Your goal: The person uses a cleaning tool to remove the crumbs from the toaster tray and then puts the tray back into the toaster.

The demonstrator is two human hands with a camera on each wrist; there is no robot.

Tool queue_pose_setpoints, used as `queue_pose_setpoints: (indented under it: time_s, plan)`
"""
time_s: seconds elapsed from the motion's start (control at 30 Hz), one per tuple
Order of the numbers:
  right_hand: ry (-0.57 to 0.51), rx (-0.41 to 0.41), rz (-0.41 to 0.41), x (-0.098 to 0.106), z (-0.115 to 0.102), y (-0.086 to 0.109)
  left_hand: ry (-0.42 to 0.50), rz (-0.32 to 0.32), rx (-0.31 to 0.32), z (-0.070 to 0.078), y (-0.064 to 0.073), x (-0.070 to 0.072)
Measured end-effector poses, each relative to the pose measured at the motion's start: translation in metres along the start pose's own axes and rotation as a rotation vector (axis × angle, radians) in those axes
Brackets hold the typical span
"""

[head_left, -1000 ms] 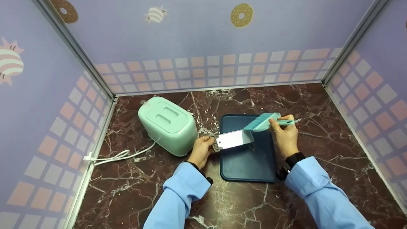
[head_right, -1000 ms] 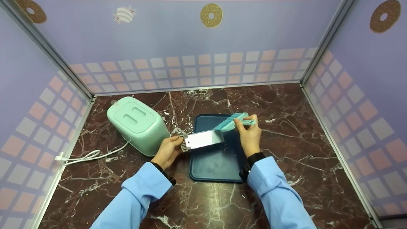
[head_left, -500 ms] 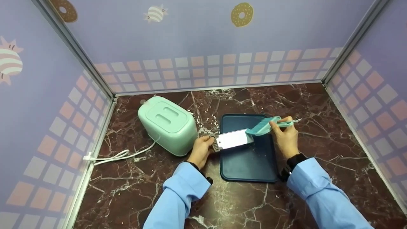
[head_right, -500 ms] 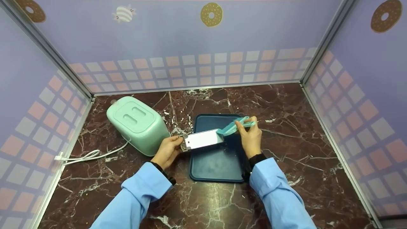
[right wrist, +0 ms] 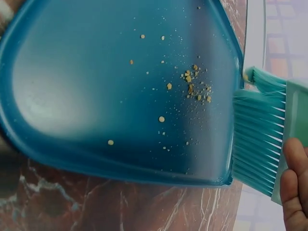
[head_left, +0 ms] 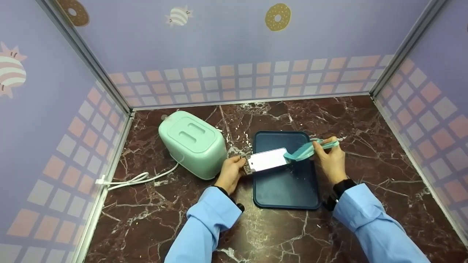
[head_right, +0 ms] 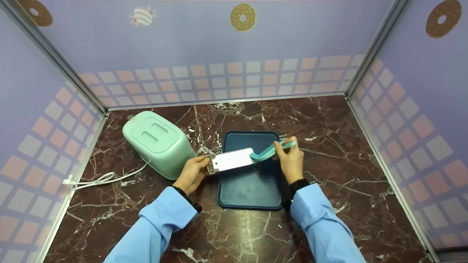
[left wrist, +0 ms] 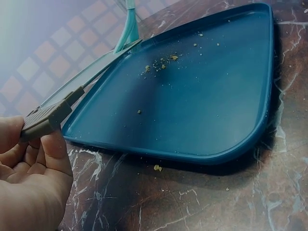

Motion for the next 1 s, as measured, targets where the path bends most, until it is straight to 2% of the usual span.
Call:
queue_pose_setpoints:
  time_s: [0.13,0.43,0.67,1.0]
  plan:
    - [-0.037,-0.004,-0.013,0.0013,0.0016,0.0003,0.016,0.0,-0.005,-0.0001,-0.0007,0.0003]
    - [-0.076,0.006,0.023,0.0041,0.004,-0.0007,0.03,0.017,-0.02,-0.0003,-0.0019,0.0008]
    - [0.028,0.027,0.047,0.0058,0.0027,0.0001,0.0,0.027,-0.002,-0.0019,-0.0016,0.003]
    - [-0.041,0.026,0.019,0.0033,0.0047,0.0002,-0.017,0.047,-0.002,-0.001,-0.001,0.0041]
Point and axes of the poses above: each hand's wrist, its own y-axis away from the middle knuckle, its own x-axis out of the back of the hand, z = x × y, the point moved 5 cm from there along -y, towards the middle knuckle, and after that the axes turned 7 degrees about y, right-handed, at the moved point
